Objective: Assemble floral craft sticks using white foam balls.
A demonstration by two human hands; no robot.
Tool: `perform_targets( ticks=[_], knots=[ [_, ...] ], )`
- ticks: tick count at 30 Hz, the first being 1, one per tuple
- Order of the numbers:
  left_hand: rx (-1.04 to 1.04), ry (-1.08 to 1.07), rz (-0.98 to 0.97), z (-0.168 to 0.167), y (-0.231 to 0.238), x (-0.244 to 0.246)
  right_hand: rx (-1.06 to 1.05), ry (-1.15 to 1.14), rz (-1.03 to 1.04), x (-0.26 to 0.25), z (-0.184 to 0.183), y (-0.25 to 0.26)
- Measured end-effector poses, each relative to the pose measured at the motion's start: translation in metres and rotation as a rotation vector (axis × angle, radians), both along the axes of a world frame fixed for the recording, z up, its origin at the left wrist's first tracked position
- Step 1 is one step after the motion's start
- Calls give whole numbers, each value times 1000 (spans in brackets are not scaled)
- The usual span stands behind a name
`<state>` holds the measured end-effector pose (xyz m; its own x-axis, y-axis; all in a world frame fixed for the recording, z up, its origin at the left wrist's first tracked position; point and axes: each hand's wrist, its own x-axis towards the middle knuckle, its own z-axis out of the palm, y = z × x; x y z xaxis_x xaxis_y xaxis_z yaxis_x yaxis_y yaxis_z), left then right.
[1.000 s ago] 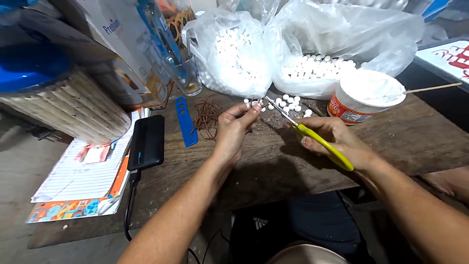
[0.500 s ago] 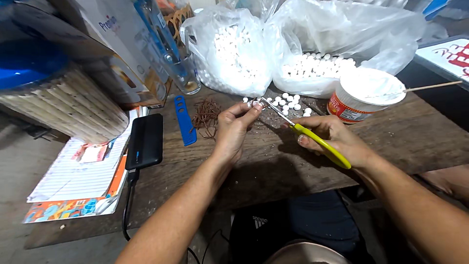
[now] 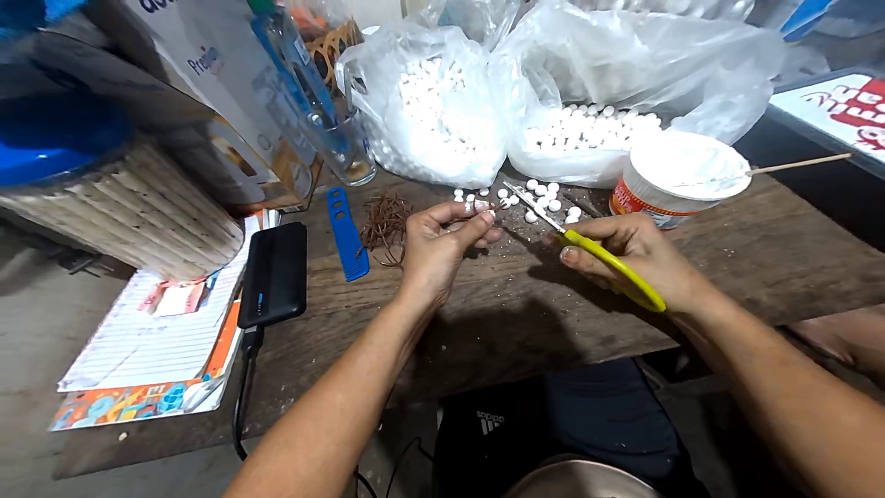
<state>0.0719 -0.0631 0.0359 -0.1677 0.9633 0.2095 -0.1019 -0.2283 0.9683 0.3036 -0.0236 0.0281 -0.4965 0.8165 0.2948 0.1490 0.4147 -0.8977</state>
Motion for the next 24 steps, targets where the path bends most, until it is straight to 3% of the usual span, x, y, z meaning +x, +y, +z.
perform_targets(
  ticks=[4,7,11,15,18,24],
  knots=[
    [48,19,-15,-1,1,0,340,-477,-204,8,7,-4],
    [95,43,-22,-2,2,5,476,-574,-198,6,1,-13],
    [136,73,-51,-2,0,11,532,-316,-241,7,-3,-15],
    [90,61,-142,2,4,24,182,66,-101,-1,13,-9],
    [93,71,-176,3,10,32,106,258,-52,-8,12,1],
    [47,90,-194,1,17,41,90,316,-96,-5,3,6]
  ],
)
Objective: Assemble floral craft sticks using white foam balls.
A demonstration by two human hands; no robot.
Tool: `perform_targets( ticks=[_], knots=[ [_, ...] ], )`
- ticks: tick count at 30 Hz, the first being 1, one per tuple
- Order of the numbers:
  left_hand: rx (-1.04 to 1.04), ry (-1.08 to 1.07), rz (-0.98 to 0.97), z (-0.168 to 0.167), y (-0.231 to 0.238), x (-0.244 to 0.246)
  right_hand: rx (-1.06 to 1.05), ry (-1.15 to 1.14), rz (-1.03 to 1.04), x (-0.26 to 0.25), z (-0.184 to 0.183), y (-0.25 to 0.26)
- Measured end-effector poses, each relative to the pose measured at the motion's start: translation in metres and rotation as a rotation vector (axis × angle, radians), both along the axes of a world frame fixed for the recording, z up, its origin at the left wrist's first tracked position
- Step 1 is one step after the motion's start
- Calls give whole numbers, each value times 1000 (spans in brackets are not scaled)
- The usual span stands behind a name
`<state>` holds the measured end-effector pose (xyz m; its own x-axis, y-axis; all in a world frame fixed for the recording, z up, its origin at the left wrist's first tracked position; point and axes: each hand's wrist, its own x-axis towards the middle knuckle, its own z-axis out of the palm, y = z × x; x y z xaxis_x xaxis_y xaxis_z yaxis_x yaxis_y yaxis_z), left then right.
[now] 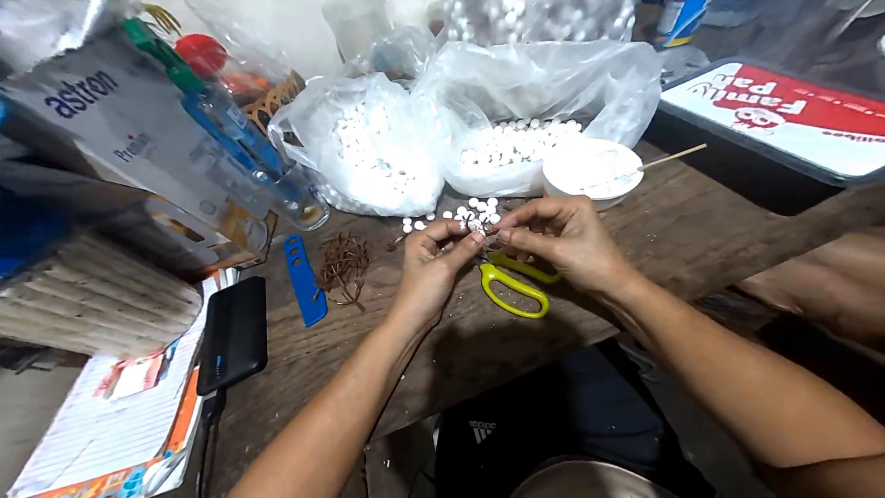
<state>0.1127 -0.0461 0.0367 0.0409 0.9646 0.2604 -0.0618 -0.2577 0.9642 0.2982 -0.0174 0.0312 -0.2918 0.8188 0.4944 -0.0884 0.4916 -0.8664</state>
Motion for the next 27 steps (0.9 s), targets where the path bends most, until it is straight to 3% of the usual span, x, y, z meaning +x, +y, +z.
perform_targets(
  ticks=[3,11,16,20,24,27],
  knots=[
    [12,-21,58,2,-4,7,75,-37,-103,-1,-1,-2],
    [485,224,203,-8,-7,13,145,28,-234,-1,-6,-6],
    [472,258,191,-6,3,22,133,64,-239,-1,-7,-8],
    [439,292,154,-2,9,22,125,15,-237,29,-14,-16],
    [393,351,104,-6,12,18,46,32,-455,83,-27,-16],
    [417,368,118,-9,13,17,54,4,-553,104,-13,-6]
  ],
)
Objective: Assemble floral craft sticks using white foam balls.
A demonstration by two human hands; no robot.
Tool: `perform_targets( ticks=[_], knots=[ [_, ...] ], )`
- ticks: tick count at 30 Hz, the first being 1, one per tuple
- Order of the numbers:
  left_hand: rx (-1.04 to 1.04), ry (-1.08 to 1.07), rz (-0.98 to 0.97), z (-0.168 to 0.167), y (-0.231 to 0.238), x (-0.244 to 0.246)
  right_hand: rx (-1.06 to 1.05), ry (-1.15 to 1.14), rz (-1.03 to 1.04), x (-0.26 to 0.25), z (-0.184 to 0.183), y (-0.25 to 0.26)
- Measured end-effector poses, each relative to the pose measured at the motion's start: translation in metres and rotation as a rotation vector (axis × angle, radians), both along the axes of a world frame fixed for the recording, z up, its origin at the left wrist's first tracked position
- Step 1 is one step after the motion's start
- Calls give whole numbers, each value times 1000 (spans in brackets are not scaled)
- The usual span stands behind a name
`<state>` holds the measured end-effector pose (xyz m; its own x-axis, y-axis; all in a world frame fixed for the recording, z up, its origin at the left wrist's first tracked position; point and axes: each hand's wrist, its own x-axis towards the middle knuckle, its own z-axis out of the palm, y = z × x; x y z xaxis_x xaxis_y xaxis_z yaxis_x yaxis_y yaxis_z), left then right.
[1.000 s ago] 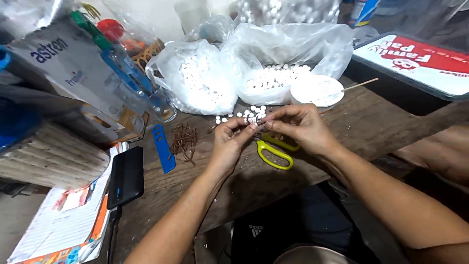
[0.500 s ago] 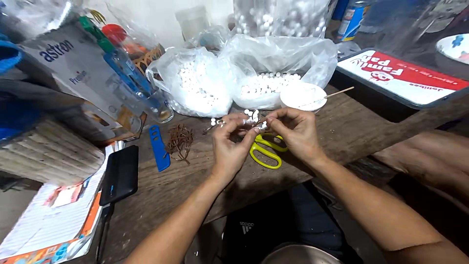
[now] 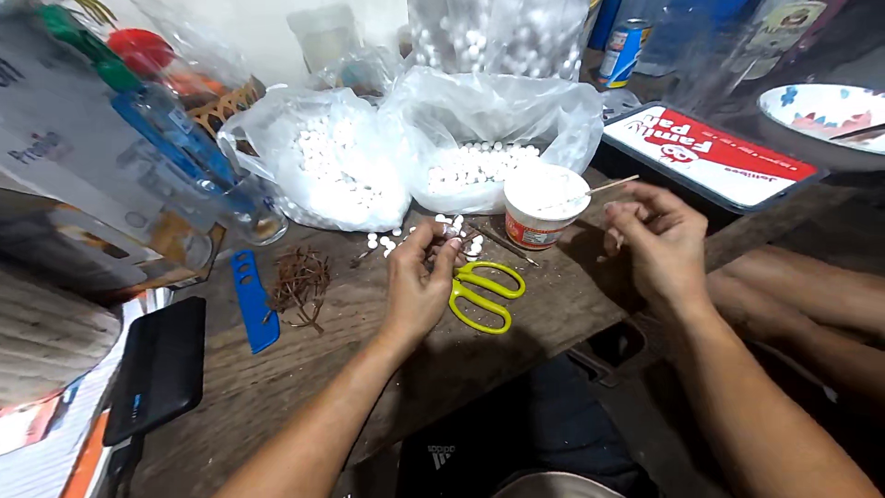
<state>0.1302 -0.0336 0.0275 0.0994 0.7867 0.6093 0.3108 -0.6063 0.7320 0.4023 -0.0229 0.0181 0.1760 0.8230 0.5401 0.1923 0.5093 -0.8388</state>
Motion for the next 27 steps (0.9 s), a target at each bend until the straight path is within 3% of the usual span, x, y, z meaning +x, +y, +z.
perform_targets(
  ticks=[5,10,12,17,27],
  knots=[
    [52,-9,44,-3,-3,-4,171,-188,12,-4,25,7],
    [55,-14,31,1,-2,6,226,-523,94,-2,33,0],
    [50,-5,16,7,0,14,272,-543,72,2,36,1],
    [5,26,-3,17,8,34,313,-211,3,19,49,1],
    [167,129,106,8,14,40,5,434,129,19,38,1]
  ],
)
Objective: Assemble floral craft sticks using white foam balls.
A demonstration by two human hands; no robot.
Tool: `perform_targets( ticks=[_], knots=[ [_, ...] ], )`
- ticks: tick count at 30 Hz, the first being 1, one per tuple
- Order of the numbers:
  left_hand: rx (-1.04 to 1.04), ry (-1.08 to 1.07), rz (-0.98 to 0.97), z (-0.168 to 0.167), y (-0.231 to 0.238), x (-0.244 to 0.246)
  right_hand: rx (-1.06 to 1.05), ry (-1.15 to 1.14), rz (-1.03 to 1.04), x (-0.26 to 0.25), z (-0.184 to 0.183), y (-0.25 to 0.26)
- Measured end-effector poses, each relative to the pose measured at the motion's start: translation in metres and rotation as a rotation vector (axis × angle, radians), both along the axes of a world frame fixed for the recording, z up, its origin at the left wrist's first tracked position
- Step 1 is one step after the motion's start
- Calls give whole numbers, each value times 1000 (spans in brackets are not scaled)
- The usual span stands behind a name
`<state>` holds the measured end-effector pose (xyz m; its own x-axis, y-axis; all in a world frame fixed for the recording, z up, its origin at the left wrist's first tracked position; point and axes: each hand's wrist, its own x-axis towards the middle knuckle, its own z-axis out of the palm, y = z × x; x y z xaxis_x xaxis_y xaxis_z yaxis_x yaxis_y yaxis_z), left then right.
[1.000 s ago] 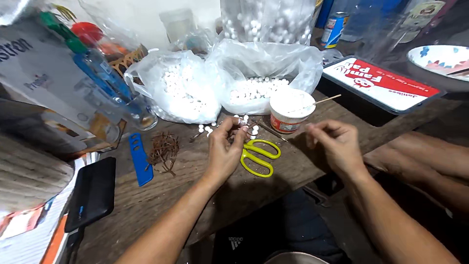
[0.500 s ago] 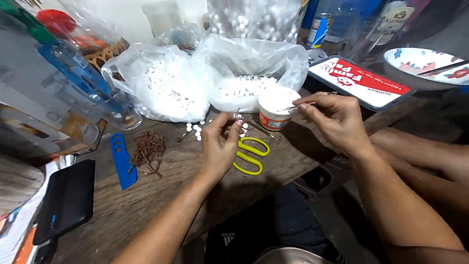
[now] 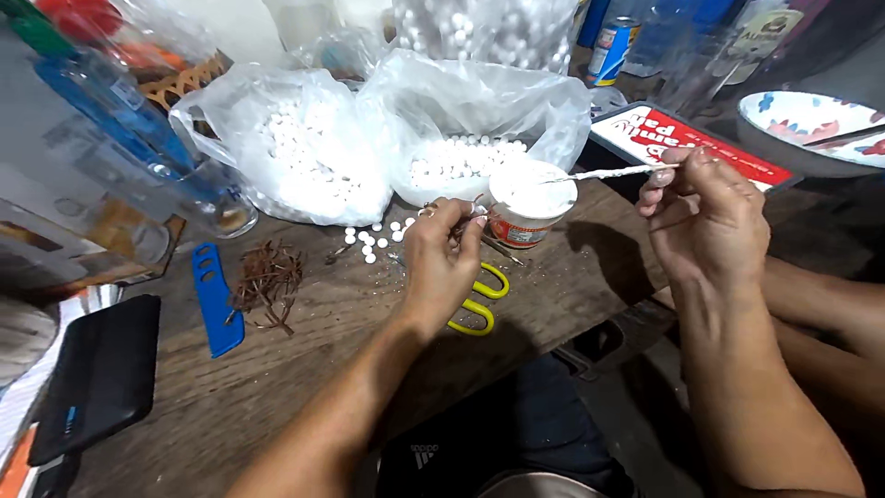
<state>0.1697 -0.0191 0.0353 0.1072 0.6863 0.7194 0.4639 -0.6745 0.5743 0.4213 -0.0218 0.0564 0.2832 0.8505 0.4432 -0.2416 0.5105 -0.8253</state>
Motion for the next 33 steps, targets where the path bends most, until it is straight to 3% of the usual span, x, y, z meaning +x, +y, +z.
perform_targets(
  ticks=[33],
  knots=[
    [62,38,26,1,-4,0,6,-13,76,-14,-1,-7]
  ],
)
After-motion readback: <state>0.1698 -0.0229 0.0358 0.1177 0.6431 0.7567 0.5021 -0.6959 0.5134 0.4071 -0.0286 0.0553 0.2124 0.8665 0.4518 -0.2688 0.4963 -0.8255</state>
